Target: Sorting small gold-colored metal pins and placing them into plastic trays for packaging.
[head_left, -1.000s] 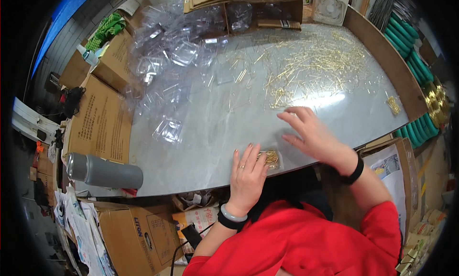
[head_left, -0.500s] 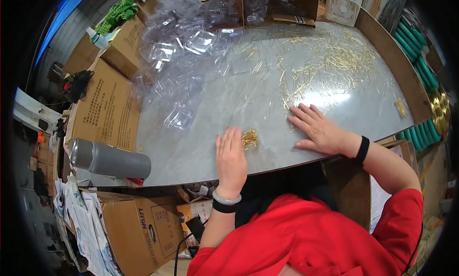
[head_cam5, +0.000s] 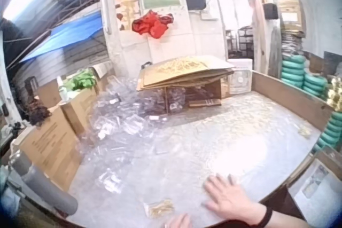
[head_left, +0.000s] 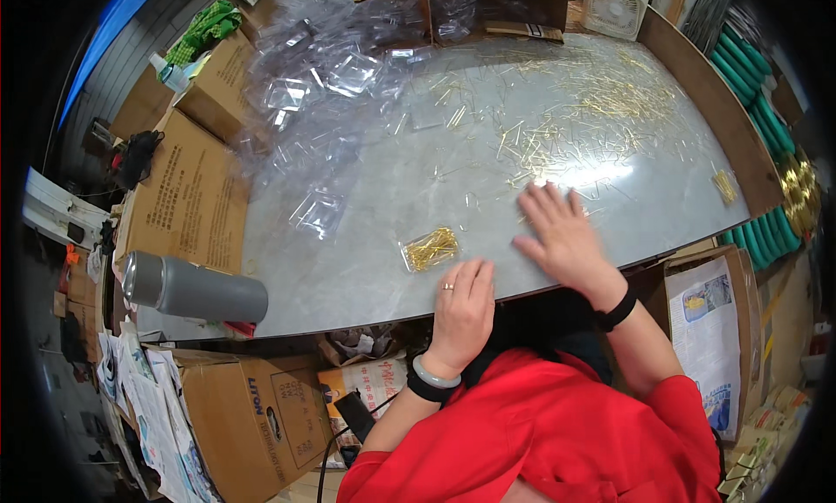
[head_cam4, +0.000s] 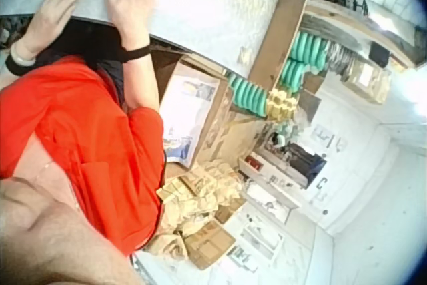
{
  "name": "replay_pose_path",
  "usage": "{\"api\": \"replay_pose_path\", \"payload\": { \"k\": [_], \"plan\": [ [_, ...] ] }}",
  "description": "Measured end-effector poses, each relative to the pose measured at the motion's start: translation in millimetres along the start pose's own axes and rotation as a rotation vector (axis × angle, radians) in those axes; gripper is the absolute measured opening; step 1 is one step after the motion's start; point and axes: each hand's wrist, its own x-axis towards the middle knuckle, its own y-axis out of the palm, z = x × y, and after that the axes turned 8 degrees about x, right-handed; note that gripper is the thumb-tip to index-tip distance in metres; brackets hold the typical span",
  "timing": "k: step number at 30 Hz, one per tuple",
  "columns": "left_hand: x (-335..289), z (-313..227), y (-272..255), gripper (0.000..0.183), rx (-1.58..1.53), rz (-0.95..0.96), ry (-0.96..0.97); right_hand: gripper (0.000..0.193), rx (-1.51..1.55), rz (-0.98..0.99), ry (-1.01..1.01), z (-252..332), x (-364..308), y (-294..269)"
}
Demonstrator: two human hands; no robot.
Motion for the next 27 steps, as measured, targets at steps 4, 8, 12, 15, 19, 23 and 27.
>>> {"api": "replay_pose_path", "payload": {
  "k": [4,8,12,15,19,23,27],
  "plan": [
    [17,-1,6,0.042,0.109,0.066,-0.036,0.062,0.109,0.025,-0.178,6,-6,3],
    [31,-2,12,0.044,0.128,0.102,-0.037,0.048,0.165,-0.037,-0.141,-2,-7,3],
    [33,2,22,0.046,0.099,0.115,-0.021,0.040,0.629,0.021,-0.137,-12,-13,0],
    [36,0,22,0.049,0.072,0.131,-0.031,0.040,0.664,-0.199,0.026,-23,-24,1],
    [36,-1,19,0.061,0.021,0.184,-0.013,0.040,0.217,-0.122,-0.107,1,-26,-7],
    [39,4,22,0.072,0.015,0.203,0.038,0.035,0.328,-0.101,-0.180,18,-19,3],
    [38,4,22,0.078,0.018,0.204,0.021,0.033,0.876,-0.114,-0.046,12,-15,-3]
  ]
}}
